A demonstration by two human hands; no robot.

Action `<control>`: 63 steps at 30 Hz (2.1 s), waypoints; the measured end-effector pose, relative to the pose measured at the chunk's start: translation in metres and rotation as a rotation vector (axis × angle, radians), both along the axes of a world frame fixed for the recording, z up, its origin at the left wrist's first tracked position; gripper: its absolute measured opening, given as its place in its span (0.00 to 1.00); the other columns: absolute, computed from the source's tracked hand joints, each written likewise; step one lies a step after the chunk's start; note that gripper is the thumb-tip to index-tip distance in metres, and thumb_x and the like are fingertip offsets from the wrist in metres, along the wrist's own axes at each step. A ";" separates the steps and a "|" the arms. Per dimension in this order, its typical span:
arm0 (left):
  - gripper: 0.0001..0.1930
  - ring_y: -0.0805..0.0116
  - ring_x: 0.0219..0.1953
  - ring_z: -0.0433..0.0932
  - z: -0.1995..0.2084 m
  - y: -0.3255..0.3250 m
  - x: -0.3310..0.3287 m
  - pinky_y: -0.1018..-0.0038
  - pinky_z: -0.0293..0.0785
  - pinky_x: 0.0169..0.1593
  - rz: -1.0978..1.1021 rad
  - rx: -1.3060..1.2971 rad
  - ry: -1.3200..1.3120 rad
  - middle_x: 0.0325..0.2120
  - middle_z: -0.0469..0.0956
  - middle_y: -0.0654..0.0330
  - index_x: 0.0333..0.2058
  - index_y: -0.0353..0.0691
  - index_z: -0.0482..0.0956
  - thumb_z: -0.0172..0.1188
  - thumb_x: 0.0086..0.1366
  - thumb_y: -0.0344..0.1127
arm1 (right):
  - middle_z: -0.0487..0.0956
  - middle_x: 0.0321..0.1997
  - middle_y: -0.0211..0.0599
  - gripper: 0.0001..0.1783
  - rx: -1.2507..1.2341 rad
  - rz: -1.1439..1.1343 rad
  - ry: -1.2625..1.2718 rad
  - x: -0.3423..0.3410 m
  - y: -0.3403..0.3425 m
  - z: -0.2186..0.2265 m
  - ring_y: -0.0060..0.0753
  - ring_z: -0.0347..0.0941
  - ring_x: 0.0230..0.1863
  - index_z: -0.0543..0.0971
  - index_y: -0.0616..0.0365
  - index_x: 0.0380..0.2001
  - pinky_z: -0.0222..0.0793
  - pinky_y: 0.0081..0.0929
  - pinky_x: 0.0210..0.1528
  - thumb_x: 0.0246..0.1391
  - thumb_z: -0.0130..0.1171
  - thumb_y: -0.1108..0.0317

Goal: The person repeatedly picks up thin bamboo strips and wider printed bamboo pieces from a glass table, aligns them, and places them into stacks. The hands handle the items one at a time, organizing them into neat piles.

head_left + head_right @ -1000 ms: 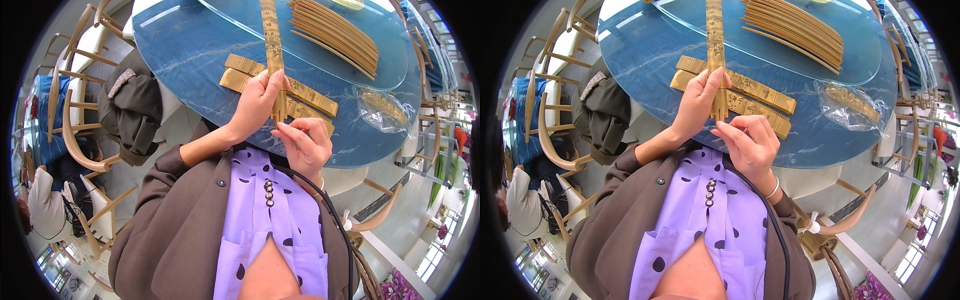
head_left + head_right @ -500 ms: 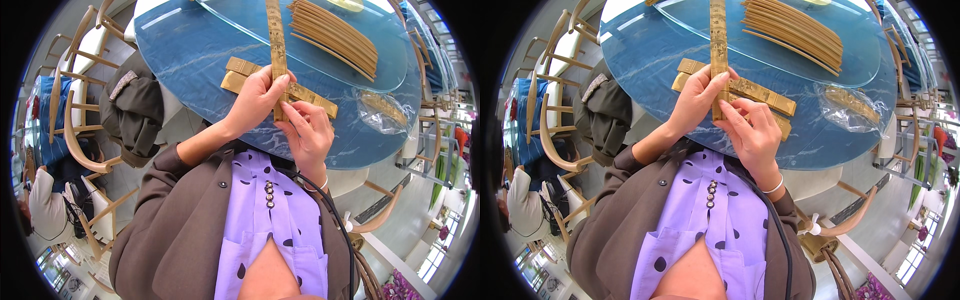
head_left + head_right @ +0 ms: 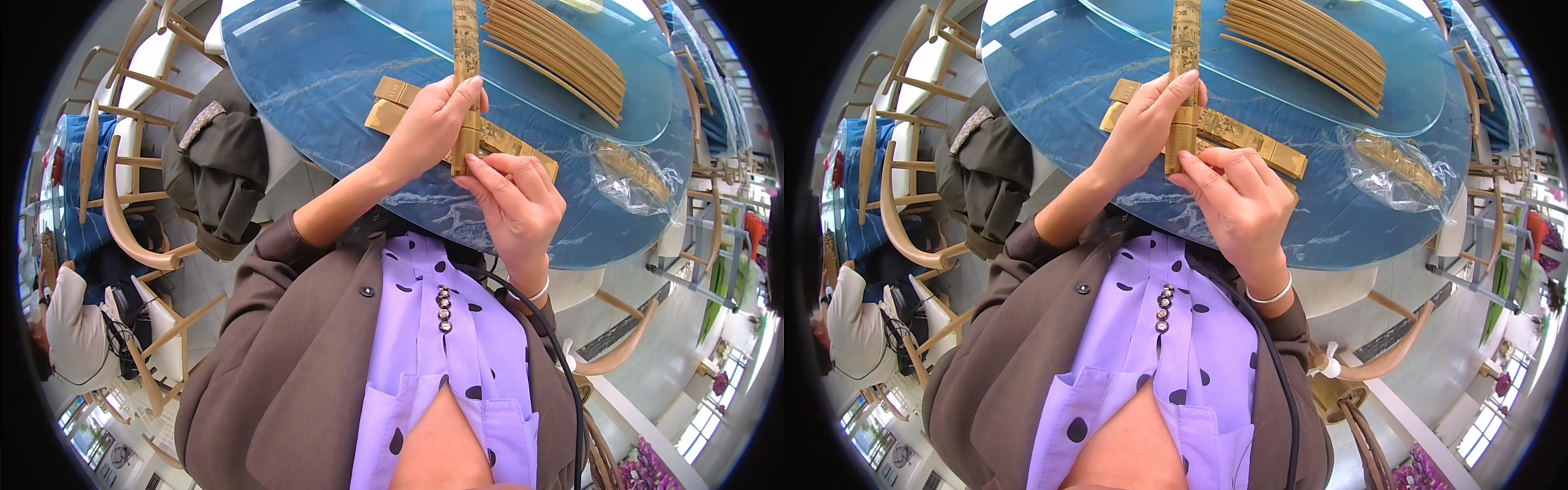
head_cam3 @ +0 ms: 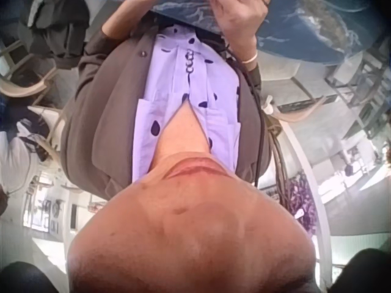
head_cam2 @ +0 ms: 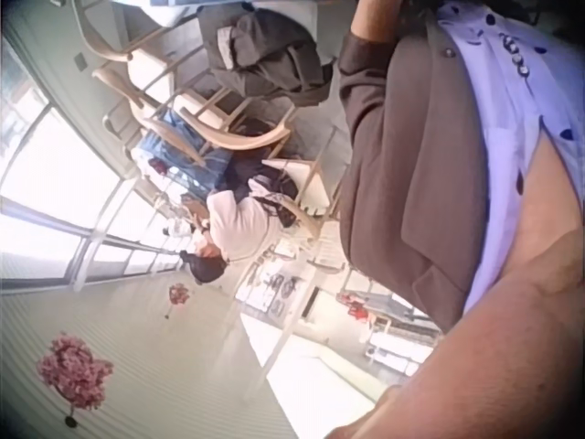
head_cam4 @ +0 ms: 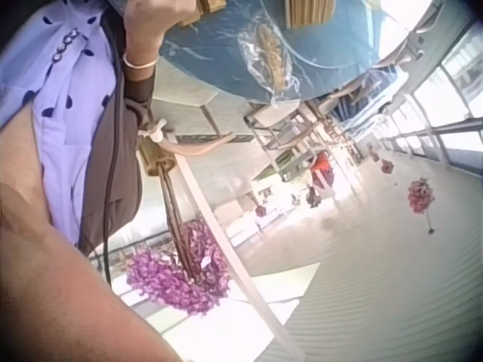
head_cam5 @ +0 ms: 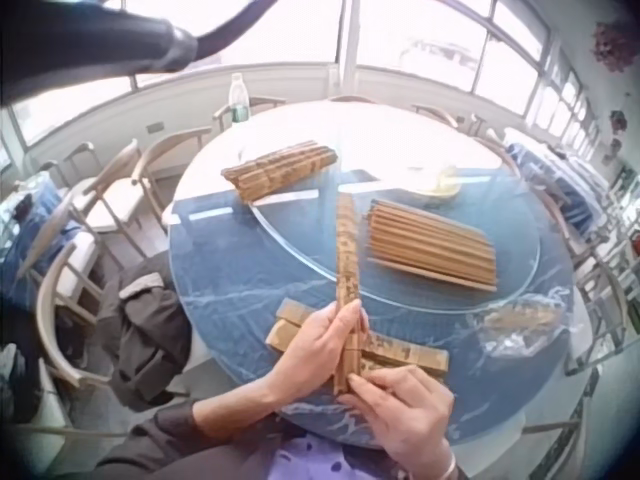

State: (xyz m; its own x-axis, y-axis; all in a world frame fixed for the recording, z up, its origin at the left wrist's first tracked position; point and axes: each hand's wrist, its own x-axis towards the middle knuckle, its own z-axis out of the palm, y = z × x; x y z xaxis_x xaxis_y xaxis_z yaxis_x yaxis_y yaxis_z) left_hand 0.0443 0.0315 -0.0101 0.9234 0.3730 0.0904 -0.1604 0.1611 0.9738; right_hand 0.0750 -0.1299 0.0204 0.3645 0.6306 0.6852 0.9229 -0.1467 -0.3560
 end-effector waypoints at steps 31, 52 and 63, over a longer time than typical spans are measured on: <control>0.17 0.80 0.34 0.65 0.000 0.003 -0.004 0.80 0.65 0.40 -0.175 0.096 0.046 0.29 0.69 0.69 0.35 0.40 0.72 0.43 0.79 0.46 | 0.77 0.34 0.31 0.10 -0.010 -0.176 -0.035 -0.021 0.005 -0.013 0.36 0.74 0.36 0.81 0.53 0.33 0.65 0.33 0.39 0.47 0.71 0.66; 0.16 0.84 0.31 0.66 0.010 0.023 -0.008 0.82 0.65 0.36 0.203 0.064 -0.055 0.27 0.70 0.71 0.37 0.40 0.76 0.49 0.77 0.46 | 0.81 0.41 0.38 0.17 0.153 0.080 0.506 -0.016 0.020 -0.015 0.27 0.79 0.32 0.84 0.61 0.44 0.73 0.22 0.30 0.49 0.72 0.76; 0.16 0.79 0.34 0.67 0.007 0.006 -0.019 0.77 0.67 0.38 0.253 0.089 -0.035 0.29 0.69 0.66 0.37 0.38 0.73 0.46 0.78 0.44 | 0.82 0.35 0.37 0.11 0.141 0.039 0.374 -0.015 0.024 -0.012 0.33 0.80 0.31 0.85 0.61 0.33 0.75 0.24 0.31 0.44 0.74 0.79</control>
